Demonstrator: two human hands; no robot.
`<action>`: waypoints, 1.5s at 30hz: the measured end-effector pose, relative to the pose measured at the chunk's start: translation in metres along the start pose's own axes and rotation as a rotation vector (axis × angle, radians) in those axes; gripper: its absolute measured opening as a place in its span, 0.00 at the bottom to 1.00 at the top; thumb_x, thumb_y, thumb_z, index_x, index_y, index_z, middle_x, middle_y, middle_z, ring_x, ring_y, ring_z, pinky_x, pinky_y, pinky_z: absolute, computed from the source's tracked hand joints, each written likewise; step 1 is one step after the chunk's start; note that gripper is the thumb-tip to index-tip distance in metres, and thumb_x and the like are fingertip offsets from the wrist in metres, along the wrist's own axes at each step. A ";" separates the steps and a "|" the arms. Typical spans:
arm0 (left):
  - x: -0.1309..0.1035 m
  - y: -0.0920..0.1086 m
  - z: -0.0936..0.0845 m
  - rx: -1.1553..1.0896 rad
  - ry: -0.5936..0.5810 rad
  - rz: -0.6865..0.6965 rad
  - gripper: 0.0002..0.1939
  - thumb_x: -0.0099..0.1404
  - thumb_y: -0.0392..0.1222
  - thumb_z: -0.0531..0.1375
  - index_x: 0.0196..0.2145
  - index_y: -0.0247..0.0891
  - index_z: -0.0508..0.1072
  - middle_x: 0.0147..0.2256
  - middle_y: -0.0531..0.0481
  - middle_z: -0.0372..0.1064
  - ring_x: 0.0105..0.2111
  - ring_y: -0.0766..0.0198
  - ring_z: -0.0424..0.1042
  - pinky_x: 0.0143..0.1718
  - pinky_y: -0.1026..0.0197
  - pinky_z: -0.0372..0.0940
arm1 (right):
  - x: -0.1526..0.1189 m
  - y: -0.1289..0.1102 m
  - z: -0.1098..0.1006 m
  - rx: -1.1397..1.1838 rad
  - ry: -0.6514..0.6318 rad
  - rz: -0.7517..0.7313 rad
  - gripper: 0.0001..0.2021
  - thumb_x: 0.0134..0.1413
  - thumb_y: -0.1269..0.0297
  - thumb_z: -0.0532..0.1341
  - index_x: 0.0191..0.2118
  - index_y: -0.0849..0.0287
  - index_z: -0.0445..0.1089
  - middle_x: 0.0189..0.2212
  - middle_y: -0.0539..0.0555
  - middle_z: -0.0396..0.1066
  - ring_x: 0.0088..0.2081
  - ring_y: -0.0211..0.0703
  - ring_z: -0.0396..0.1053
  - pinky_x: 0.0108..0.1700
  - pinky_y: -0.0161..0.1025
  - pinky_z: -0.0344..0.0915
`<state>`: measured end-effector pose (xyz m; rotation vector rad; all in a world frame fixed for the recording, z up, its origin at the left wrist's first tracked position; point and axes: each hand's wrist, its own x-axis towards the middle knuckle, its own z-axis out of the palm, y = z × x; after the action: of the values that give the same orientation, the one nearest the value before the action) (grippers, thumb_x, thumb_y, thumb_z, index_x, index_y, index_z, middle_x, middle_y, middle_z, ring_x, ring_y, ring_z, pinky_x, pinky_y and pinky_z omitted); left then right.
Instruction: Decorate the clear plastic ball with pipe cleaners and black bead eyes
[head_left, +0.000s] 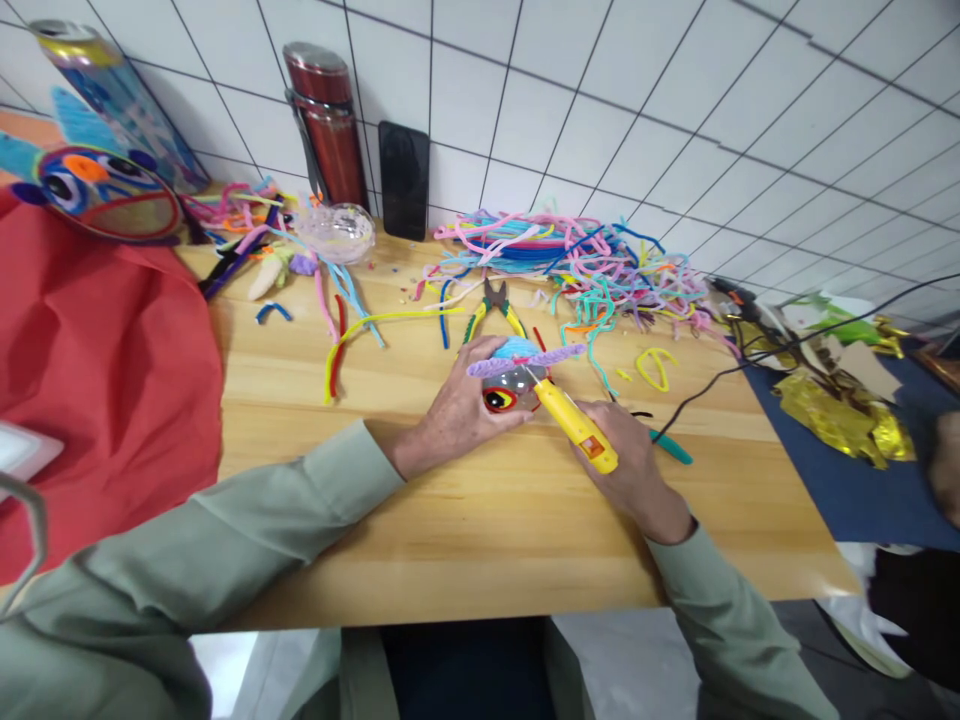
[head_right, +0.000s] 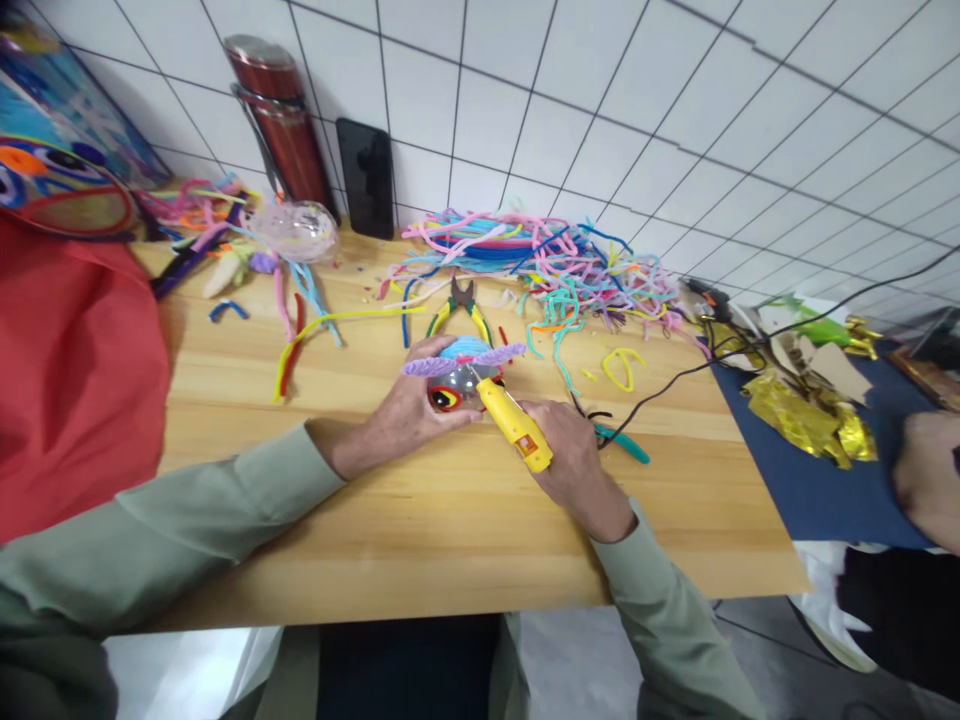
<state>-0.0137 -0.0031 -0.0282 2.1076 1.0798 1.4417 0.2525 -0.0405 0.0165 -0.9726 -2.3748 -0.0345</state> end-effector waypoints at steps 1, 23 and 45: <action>0.000 0.000 0.000 0.002 0.001 -0.001 0.34 0.61 0.50 0.78 0.61 0.45 0.73 0.62 0.41 0.71 0.64 0.44 0.71 0.67 0.37 0.70 | 0.001 -0.001 0.000 -0.003 0.004 -0.005 0.15 0.69 0.69 0.61 0.59 0.53 0.72 0.42 0.59 0.83 0.42 0.54 0.81 0.43 0.49 0.77; -0.001 -0.001 0.002 0.027 0.056 0.084 0.36 0.63 0.51 0.77 0.63 0.43 0.70 0.62 0.39 0.71 0.63 0.44 0.72 0.66 0.39 0.70 | 0.004 -0.004 0.004 0.032 0.022 -0.015 0.12 0.71 0.68 0.61 0.57 0.54 0.70 0.40 0.58 0.82 0.40 0.54 0.80 0.40 0.48 0.75; -0.004 -0.006 0.004 0.021 0.061 0.092 0.43 0.62 0.52 0.77 0.68 0.45 0.63 0.62 0.37 0.70 0.63 0.43 0.72 0.65 0.37 0.70 | 0.002 -0.006 0.002 0.041 -0.012 0.009 0.11 0.71 0.68 0.59 0.55 0.53 0.70 0.40 0.58 0.82 0.40 0.53 0.80 0.41 0.48 0.74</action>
<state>-0.0127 -0.0019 -0.0365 2.1668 1.0365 1.5536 0.2468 -0.0432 0.0173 -0.9662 -2.3727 0.0239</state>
